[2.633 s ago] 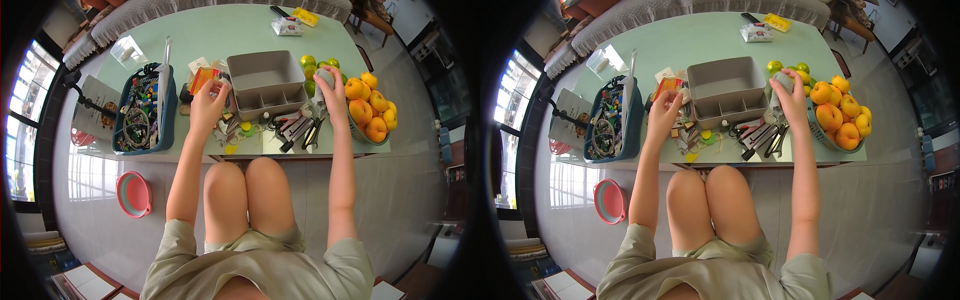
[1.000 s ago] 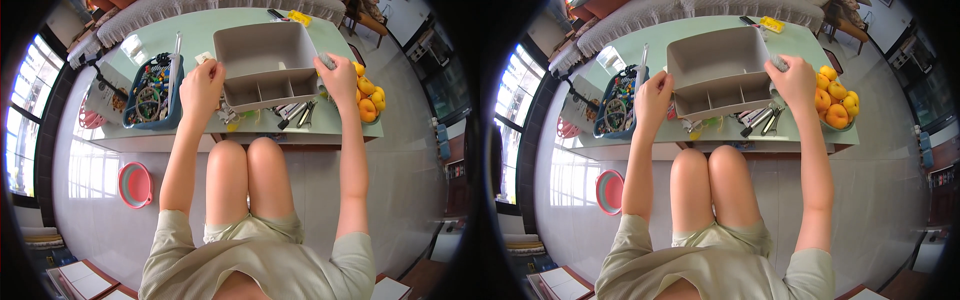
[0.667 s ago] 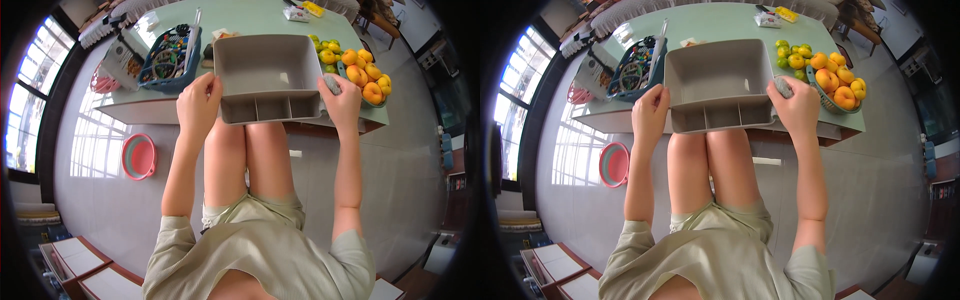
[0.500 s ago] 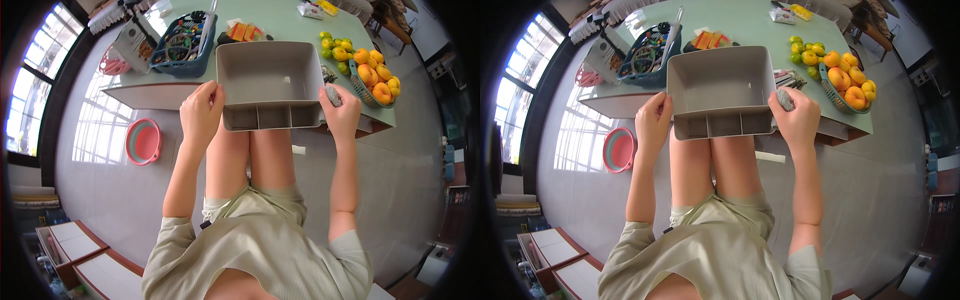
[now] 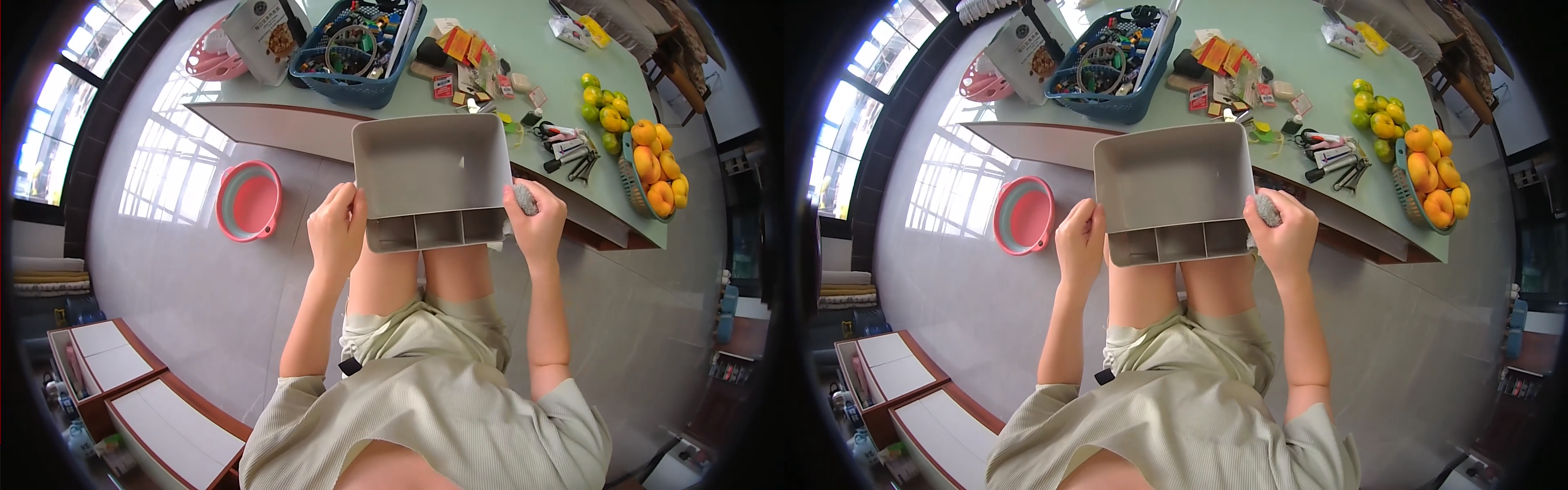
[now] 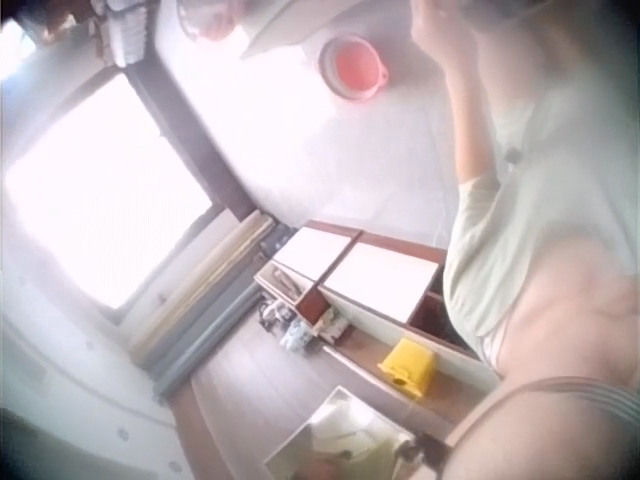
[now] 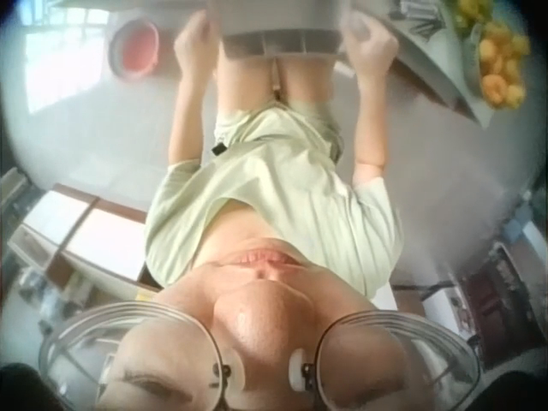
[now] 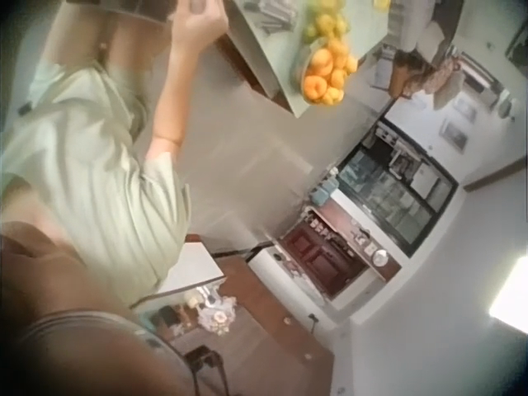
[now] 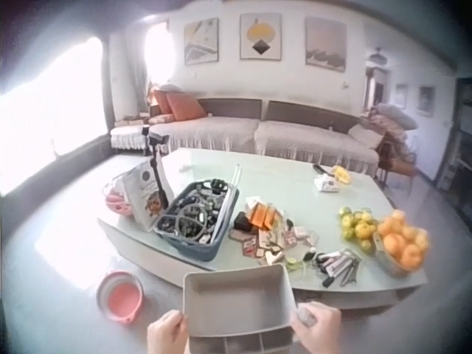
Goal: The person wets a cloth in a basin and then uses it to wipe the interior and exterior surfaces of a storage box. They also wipe several small items including a tube, a pair of scissors, and other small containers before placing them back into the box.
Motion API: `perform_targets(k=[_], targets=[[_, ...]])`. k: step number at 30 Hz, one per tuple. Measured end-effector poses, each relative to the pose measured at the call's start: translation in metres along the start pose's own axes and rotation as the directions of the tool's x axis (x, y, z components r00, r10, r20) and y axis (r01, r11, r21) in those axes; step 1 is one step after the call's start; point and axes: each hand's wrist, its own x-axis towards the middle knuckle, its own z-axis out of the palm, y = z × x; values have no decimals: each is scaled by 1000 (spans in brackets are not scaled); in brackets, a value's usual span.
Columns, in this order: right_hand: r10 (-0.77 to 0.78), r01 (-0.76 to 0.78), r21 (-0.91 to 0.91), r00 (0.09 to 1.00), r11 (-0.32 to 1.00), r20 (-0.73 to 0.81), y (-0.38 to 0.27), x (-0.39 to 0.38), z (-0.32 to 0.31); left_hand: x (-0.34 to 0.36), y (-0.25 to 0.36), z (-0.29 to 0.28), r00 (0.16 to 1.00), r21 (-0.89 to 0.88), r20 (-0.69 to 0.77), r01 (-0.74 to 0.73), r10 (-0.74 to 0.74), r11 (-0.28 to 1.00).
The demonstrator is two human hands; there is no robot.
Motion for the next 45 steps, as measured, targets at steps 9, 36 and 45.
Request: perform_targets(k=[9,36,45], targets=[[103,-105,16,992,994,72,21,0,8,-1,-17,11,988,-308,142,110,-69,945],[246,-256,591,964,765,99,5,47,-5,68,-33,20,843,-604,426,-5,328,797],[-134,14,196,777,980,615,-32,68,87,65,-40,23,851,-496,416,-83,320,864]])
